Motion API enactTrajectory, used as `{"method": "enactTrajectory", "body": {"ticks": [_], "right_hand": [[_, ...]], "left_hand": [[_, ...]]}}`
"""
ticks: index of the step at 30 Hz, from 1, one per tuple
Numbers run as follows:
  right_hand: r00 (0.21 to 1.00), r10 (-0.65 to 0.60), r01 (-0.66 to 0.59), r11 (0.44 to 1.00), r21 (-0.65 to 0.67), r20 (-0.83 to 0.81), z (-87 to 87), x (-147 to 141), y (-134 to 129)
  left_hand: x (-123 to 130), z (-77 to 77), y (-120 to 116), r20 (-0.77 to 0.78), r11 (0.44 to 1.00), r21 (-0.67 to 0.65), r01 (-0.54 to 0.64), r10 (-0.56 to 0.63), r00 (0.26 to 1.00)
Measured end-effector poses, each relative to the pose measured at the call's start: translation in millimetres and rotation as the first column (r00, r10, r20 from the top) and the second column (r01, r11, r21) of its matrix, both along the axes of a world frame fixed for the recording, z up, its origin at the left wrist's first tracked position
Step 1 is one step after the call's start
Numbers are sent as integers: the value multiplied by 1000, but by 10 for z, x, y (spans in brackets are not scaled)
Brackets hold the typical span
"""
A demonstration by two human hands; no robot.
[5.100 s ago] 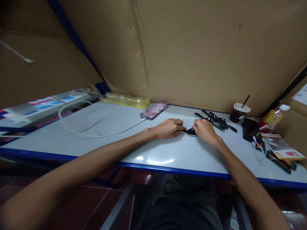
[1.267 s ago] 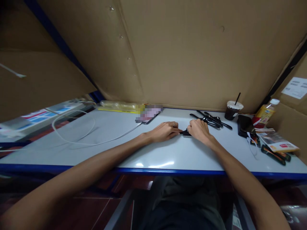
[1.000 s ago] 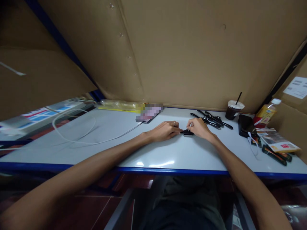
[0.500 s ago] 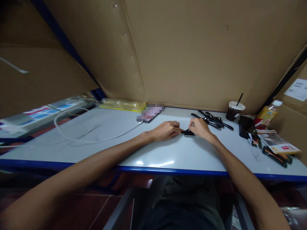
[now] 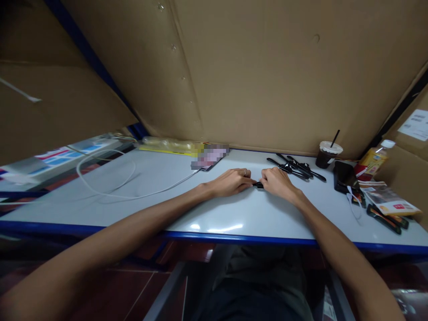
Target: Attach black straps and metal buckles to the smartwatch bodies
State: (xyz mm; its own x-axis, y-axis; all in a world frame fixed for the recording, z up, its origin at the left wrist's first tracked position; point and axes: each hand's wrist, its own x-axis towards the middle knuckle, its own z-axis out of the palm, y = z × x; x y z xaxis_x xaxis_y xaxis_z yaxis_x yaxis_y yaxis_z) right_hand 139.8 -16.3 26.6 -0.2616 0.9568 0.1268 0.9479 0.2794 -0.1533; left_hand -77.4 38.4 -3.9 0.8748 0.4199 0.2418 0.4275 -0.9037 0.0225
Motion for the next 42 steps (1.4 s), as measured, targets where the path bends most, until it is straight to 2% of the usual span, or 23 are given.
{"method": "enactTrajectory", "body": {"ticks": [6,17,27,35,42], "right_hand": [[1000,-23,23,999,36,-5,-64,-27,44],[995,-65,64,998,-18,-77,-126,-13,157],[986,-97,88,993,-72,-133,-181,173,300],[999,8,-7,1000,-23,43,-6,96,69],[991,123,-120,992,-43,55,-6,86,13]], "left_hand": [[6,-2,-3,6,1000,-12,-10,10,1000],[5,2,11,15,999,-36,-5,5,1000],[6,-2,4,15,1000,-12,1,-1,1000],[18,23,-11,-10,1000,-21,-11,11,1000],[10,17,-8,-1,1000,-3,-4,4,1000]]}}
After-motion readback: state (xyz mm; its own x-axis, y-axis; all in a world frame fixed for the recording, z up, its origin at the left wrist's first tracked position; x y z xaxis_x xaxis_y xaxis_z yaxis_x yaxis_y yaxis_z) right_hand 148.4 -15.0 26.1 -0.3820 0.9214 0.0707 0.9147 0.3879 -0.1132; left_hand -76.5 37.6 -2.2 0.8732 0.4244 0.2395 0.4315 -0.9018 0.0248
